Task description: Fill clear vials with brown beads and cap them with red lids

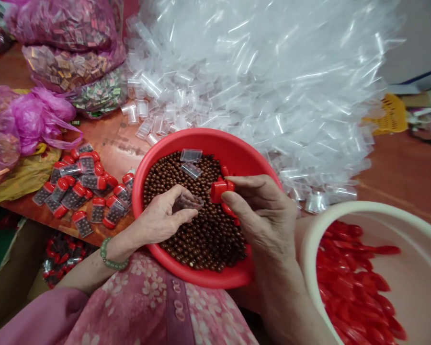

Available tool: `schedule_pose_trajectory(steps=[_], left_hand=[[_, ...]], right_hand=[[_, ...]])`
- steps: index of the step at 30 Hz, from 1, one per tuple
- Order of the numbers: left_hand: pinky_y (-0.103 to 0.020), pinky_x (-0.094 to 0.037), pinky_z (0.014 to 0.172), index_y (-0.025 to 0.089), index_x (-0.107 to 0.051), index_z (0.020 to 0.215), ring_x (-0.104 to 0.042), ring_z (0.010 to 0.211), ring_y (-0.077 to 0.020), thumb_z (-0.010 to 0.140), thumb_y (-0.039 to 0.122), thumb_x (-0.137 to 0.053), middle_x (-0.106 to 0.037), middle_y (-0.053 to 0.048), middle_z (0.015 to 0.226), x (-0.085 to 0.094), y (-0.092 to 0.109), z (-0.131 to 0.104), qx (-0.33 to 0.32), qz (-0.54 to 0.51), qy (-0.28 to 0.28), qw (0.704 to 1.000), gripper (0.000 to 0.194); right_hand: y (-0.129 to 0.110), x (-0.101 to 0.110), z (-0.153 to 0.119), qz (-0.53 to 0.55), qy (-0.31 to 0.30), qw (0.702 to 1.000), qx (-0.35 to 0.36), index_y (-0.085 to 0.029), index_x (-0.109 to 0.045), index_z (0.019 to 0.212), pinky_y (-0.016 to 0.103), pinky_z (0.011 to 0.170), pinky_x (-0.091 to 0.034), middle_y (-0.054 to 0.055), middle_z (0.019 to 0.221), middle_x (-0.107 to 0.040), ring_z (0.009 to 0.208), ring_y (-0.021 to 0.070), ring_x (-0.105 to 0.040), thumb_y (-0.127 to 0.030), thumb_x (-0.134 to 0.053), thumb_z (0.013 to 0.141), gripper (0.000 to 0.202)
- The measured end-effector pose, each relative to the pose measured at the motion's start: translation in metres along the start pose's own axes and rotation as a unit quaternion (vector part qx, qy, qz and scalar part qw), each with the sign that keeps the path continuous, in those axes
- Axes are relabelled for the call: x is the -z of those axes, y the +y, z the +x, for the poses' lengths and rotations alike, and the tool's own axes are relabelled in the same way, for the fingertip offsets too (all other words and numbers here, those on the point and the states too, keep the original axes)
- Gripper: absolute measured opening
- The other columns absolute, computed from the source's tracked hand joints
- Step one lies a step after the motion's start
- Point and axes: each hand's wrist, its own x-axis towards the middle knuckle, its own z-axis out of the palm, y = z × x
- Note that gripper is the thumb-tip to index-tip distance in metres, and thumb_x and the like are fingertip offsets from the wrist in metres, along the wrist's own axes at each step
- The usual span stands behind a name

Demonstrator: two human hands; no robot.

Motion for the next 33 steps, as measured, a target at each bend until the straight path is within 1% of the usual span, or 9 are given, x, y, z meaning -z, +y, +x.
schedule_pose_trajectory(steps=[4,12,18,22,25,27,29,30,33], left_hand=[[-0.028,-0.043,0.074,0.019,-0.054,0.093,-0.055,0.076,-0.0126,0.085,0.024,-0.06,-0.059,0.002,0.081,0.0,-0.001,0.0,-0.016,0.049,0.008,0.999,0.012],[-0.029,-0.039,0.071,0.018,-0.052,0.088,-0.051,0.075,-0.0139,0.087,0.024,-0.056,-0.056,0.002,0.081,0.003,0.002,-0.002,-0.025,0.15,0.001,0.988,0.007],[-0.029,-0.039,0.07,0.019,-0.049,0.088,-0.054,0.077,-0.0147,0.088,0.023,-0.054,-0.057,0.001,0.082,0.002,0.003,-0.003,-0.019,0.176,-0.014,0.984,0.007],[-0.031,-0.041,0.072,0.019,-0.044,0.092,-0.056,0.08,-0.0177,0.089,0.021,-0.05,-0.057,-0.001,0.085,-0.001,0.0,-0.005,-0.042,0.269,-0.021,0.962,0.006],[-0.033,-0.042,0.072,0.019,-0.043,0.091,-0.058,0.08,-0.0197,0.09,0.021,-0.047,-0.058,-0.003,0.086,-0.003,-0.004,-0.005,-0.052,0.315,-0.021,0.947,0.005],[-0.034,-0.043,0.074,0.019,-0.043,0.091,-0.058,0.081,-0.0203,0.09,0.021,-0.047,-0.058,-0.004,0.086,-0.002,-0.004,-0.005,-0.05,0.311,-0.024,0.949,0.004],[-0.035,-0.044,0.075,0.018,-0.044,0.091,-0.058,0.082,-0.02,0.09,0.023,-0.047,-0.059,-0.004,0.087,-0.001,-0.003,-0.004,-0.043,0.275,-0.029,0.96,0.006],[-0.034,-0.044,0.076,0.018,-0.046,0.091,-0.058,0.082,-0.0194,0.09,0.024,-0.048,-0.059,-0.004,0.087,0.0,-0.002,-0.003,-0.034,0.242,-0.032,0.969,0.006],[-0.03,-0.046,0.07,0.017,-0.048,0.095,-0.057,0.075,-0.0158,0.089,0.025,-0.048,-0.059,-0.001,0.082,0.001,0.001,-0.001,0.02,0.102,-0.05,0.993,0.01]], right_hand=[[-0.005,-0.005,-0.003,-0.057,-0.042,0.997,0.044,-0.026,-0.068,0.106,0.032,0.077,-0.058,0.003,0.094,-0.074,0.083,0.0177,-0.071,-0.03,-0.067,0.086,0.02],[-0.014,-0.005,0.002,-0.136,-0.118,0.972,0.148,-0.024,-0.07,0.105,0.029,0.073,-0.06,0.004,0.094,-0.078,0.08,0.0175,-0.074,-0.02,-0.063,0.088,0.019],[-0.019,-0.002,0.005,-0.151,-0.144,0.966,0.152,-0.019,-0.069,0.105,0.026,0.072,-0.06,0.005,0.093,-0.078,0.078,0.016,-0.074,-0.019,-0.063,0.088,0.018],[-0.017,0.0,0.006,-0.141,-0.189,0.961,0.146,-0.018,-0.069,0.105,0.023,0.069,-0.059,0.005,0.09,-0.077,0.075,0.014,-0.073,-0.016,-0.063,0.088,0.018],[-0.015,0.002,0.003,-0.146,-0.18,0.962,0.147,-0.02,-0.069,0.107,0.025,0.077,-0.059,0.005,0.096,-0.077,0.084,0.0155,-0.073,-0.016,-0.061,0.089,0.02],[-0.015,0.002,0.0,-0.162,-0.169,0.96,0.153,-0.021,-0.068,0.109,0.029,0.086,-0.058,0.007,0.108,-0.074,0.097,0.0177,-0.071,-0.016,-0.059,0.091,0.02],[-0.015,0.002,-0.004,-0.186,-0.178,0.953,0.16,-0.021,-0.064,0.115,0.033,0.091,-0.056,0.01,0.117,-0.07,0.107,0.0201,-0.068,-0.022,-0.06,0.091,0.024],[-0.015,0.0,-0.007,-0.201,-0.189,0.947,0.164,-0.02,-0.06,0.122,0.035,0.091,-0.056,0.012,0.119,-0.068,0.109,0.0217,-0.066,-0.028,-0.061,0.091,0.032],[-0.012,-0.01,-0.014,-0.264,-0.21,0.923,0.185,-0.012,-0.041,0.14,0.043,0.088,-0.056,0.019,0.119,-0.064,0.11,0.0284,-0.063,-0.046,-0.063,0.087,0.067]])
